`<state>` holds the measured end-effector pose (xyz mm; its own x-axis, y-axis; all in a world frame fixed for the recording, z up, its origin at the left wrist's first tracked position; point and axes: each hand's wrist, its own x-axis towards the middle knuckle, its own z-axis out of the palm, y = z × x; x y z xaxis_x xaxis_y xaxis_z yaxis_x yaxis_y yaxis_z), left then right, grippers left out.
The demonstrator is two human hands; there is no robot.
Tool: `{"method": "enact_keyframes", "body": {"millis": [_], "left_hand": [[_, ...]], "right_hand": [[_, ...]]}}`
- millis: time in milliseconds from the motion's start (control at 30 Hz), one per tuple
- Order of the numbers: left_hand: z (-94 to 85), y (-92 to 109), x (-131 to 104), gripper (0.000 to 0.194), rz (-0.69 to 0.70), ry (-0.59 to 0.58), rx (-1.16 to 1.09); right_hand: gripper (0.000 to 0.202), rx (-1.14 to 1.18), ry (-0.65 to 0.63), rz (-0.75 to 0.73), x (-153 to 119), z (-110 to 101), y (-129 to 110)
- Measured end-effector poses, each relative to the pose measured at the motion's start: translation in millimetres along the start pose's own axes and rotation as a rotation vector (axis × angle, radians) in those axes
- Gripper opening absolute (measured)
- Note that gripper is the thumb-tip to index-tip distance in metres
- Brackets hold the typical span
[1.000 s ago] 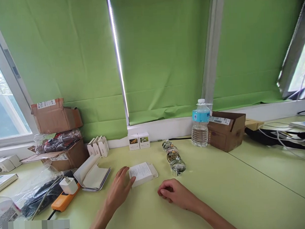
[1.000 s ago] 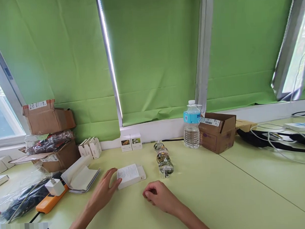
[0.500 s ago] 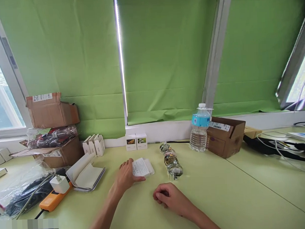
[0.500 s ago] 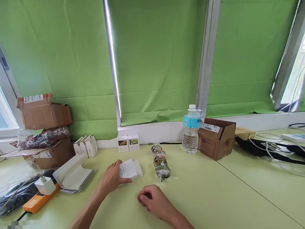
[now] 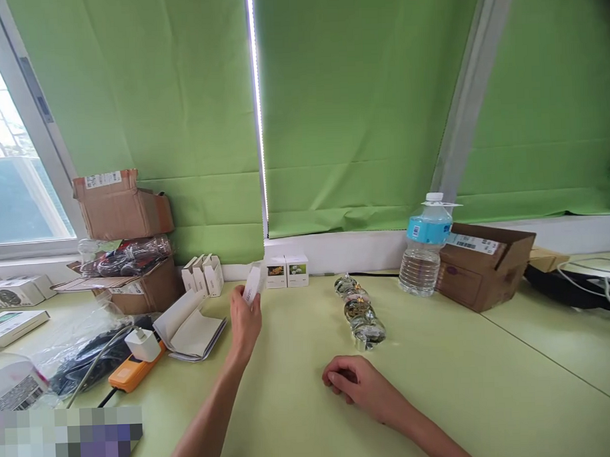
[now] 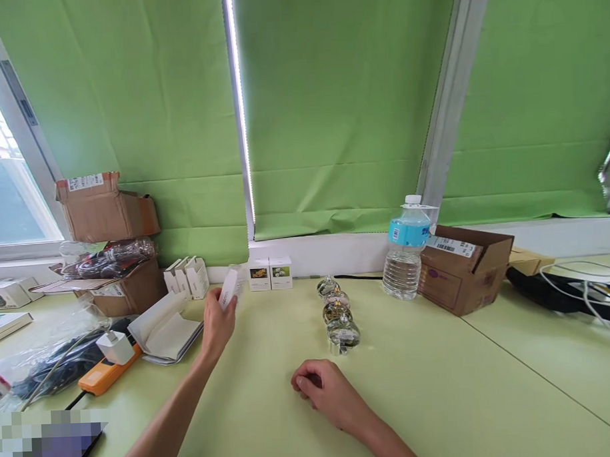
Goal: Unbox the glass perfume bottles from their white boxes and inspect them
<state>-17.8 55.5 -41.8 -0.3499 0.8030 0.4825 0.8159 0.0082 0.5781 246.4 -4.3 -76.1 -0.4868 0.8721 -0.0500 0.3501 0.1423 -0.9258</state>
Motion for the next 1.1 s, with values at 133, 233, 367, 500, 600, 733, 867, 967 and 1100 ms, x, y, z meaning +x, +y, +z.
{"method": "enact_keyframes", "body": {"millis": [133, 233, 367, 500, 600, 733, 867, 967, 1100], "left_hand": [[3.8, -12.7, -6.3, 0.024, -0.103, -0.04, 0.027], [5.5, -18.7, -9.0, 0.023, -0.152, -0.028, 0.061], [4.6, -22.6, -7.5, 0.035, -0.236, -0.038, 0.034], [2.7, -29.7, -3.4, 0.037, -0.317, -0.061, -0.089], [4.5, -33.9, -0.8, 0.035, -0.379, -0.097, -0.265], [15.6, -30.7, 2.0, 0.033, -0.463, -0.142, -0.562], [32.9, -24.6, 12.4, 0.037, -0.554, -0.099, -0.764], [45.6, -24.8, 27.8, 0.043, -0.599, -0.042, -0.841], [57.7, -31.2, 50.8, 0.038, -0.635, 0.045, -0.901]], "right_hand": [[0.03, -0.017, -0.001, -0.008, -0.7, -0.1, -1.2], [0.032, -0.038, 0.003, 0.001, -0.8, -0.3, -2.1], [0.033, -0.052, 0.005, 0.002, -0.3, 0.0, -2.5], [0.033, -0.057, 0.009, -0.008, -0.4, 0.1, -2.3], [0.032, -0.053, 0.005, 0.002, -0.4, -0.2, -2.3], [0.031, -0.039, 0.005, -0.014, 0.6, 0.4, -1.2], [0.031, -0.025, 0.014, -0.02, 2.3, 2.1, 2.4], [0.032, -0.032, 0.029, -0.015, 2.8, 3.0, 3.8], [0.032, -0.04, 0.031, 0.007, 2.1, 3.0, 2.3]]}}
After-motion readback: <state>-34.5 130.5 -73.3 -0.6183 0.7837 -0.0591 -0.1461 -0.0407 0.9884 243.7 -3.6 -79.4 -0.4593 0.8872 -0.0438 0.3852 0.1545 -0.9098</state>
